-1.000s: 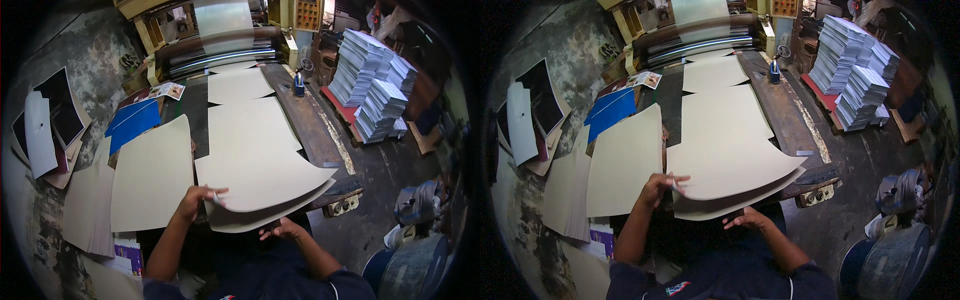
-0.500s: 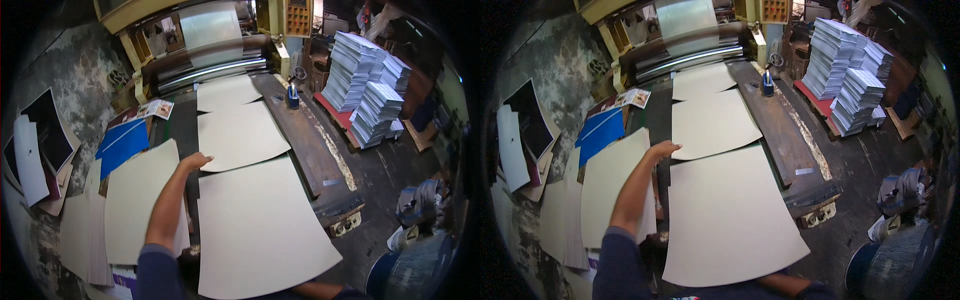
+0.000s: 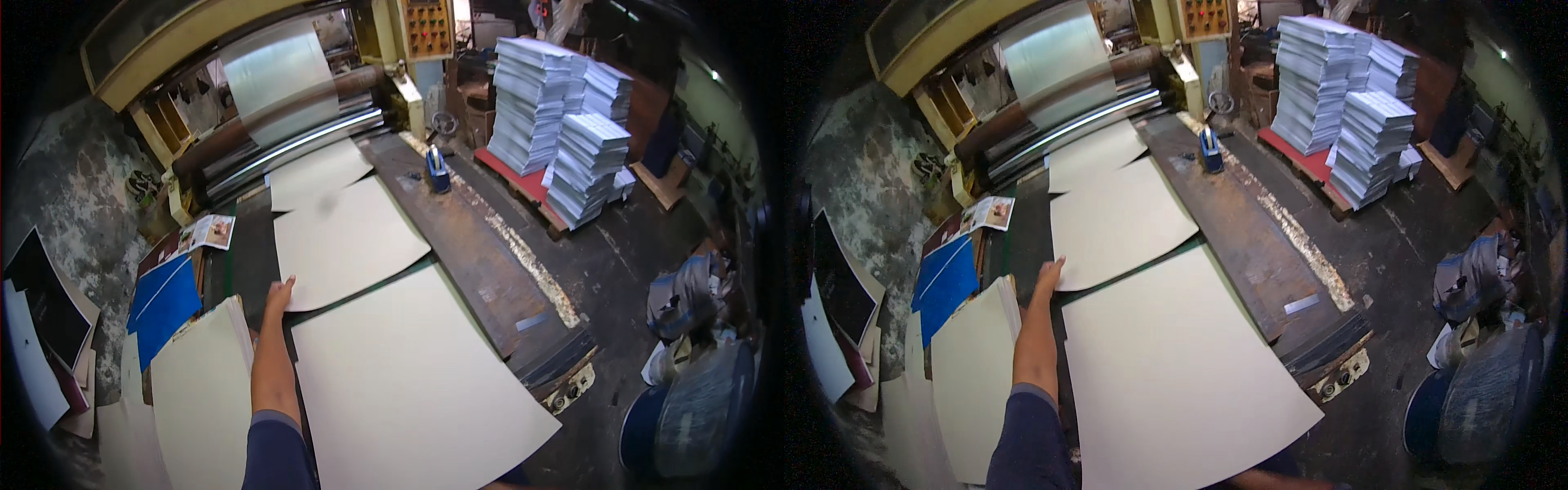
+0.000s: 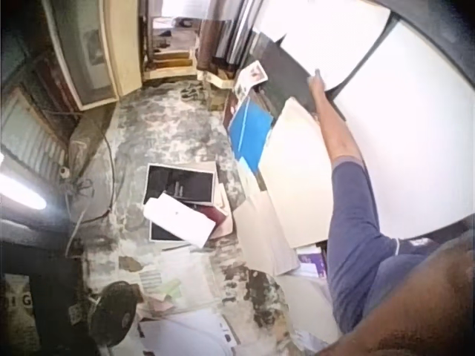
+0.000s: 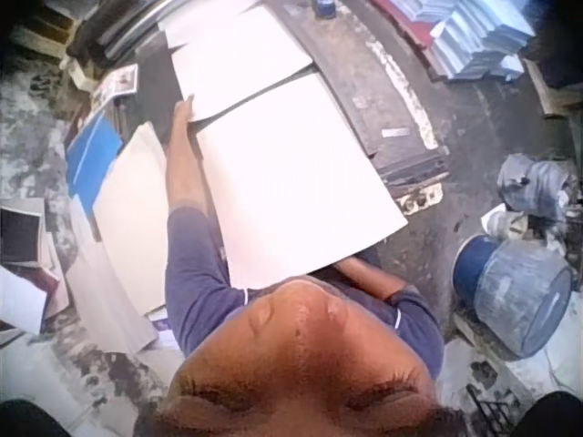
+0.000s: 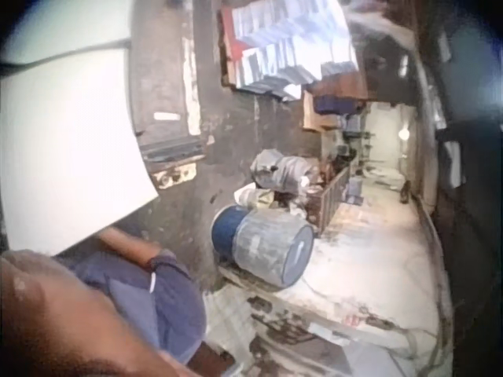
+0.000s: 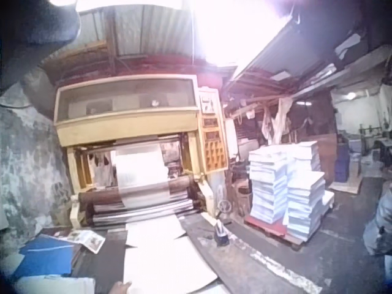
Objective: The person organizes and stacks large paper sheets on a workbench, picking up individual sheets from one pile and placing them onto another while aligning them with the machine's rollers.
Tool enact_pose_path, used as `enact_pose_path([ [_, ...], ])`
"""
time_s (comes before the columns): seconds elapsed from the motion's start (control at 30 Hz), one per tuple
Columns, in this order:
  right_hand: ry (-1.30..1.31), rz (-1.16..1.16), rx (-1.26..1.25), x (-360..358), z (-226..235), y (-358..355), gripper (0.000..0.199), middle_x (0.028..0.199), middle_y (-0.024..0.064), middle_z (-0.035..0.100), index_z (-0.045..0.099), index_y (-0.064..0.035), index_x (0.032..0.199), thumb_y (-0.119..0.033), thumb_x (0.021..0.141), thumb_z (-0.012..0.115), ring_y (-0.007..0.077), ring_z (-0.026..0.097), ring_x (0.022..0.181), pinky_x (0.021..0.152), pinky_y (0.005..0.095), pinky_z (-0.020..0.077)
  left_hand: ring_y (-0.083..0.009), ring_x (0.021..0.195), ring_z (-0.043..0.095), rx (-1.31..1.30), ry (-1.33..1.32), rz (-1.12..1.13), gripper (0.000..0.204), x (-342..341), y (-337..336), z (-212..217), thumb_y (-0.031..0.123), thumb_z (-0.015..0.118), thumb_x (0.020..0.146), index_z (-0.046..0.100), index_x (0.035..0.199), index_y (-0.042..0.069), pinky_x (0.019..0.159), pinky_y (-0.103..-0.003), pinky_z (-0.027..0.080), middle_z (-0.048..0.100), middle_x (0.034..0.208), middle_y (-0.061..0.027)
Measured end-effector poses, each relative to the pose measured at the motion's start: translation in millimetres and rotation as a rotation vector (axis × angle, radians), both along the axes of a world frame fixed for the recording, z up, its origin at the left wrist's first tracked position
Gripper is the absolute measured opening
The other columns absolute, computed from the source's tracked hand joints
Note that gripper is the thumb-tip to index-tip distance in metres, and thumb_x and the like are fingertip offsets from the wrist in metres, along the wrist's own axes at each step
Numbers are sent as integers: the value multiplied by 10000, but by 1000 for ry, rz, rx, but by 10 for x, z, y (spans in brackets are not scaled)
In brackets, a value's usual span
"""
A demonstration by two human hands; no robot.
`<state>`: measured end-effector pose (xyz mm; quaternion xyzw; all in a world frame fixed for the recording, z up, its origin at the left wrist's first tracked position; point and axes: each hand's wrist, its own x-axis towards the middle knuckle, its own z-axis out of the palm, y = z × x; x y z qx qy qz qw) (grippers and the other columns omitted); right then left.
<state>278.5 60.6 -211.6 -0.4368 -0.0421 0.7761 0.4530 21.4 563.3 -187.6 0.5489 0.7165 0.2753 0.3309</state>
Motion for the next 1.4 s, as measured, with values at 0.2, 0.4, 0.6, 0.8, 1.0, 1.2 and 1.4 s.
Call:
enact_pose_path([
  [0.2,15,-13,50,-139,-61,159,545,1273,132,555,447,-31,1346,-405,961,541,326,574,1104,944,484,479,-383,1220,537,407,213,-278,764,-95,38,899,537,659,848,514,1310,-54,1029,-425,415,561,1297,-262],
  [0.4,-20,-111,144,-259,-118,592,540,1275,130,555,450,-35,1344,-413,966,529,326,573,1103,941,486,479,-353,1364,403,420,412,-472,688,64,-857,2155,487,604,913,460,1397,20,1112,-417,328,459,1442,-205],
  [0.6,8,-147,223,-454,-48,557,536,1277,128,555,454,-39,1342,-420,971,517,326,572,1103,938,487,479,-343,1422,314,494,468,-545,542,-517,-2321,2470,324,576,957,440,1423,83,1159,-439,239,413,1493,-157],
  [0.8,101,200,120,-143,451,434,439,1132,112,531,374,-23,1337,-172,963,548,237,610,966,809,461,582,-393,1464,166,328,536,-218,610,-1185,-3810,2216,251,540,963,312,1498,66,1182,-485,146,290,1554,-179],
  [1.0,-107,168,66,-113,567,917,320,838,70,594,457,-63,1148,-338,991,502,136,549,674,709,377,544,-374,1485,74,117,555,-280,637,-968,-4924,1728,457,366,1012,269,1519,82,1172,-555,28,179,1598,-154],
  [1.2,-121,176,123,-201,693,817,352,934,123,629,448,-43,1167,-366,1028,428,148,541,693,730,364,543,-350,1478,154,228,274,-450,890,-1171,-5263,1801,730,462,853,366,1484,111,1174,-544,41,289,1567,-130],
  [1.4,-67,335,104,-117,731,-115,440,1113,183,627,410,-28,1292,-389,1051,334,165,575,800,780,394,541,-329,1448,272,277,50,-336,811,-1201,-5362,1799,703,551,825,543,1360,93,1179,-524,57,466,1464,-118],
])
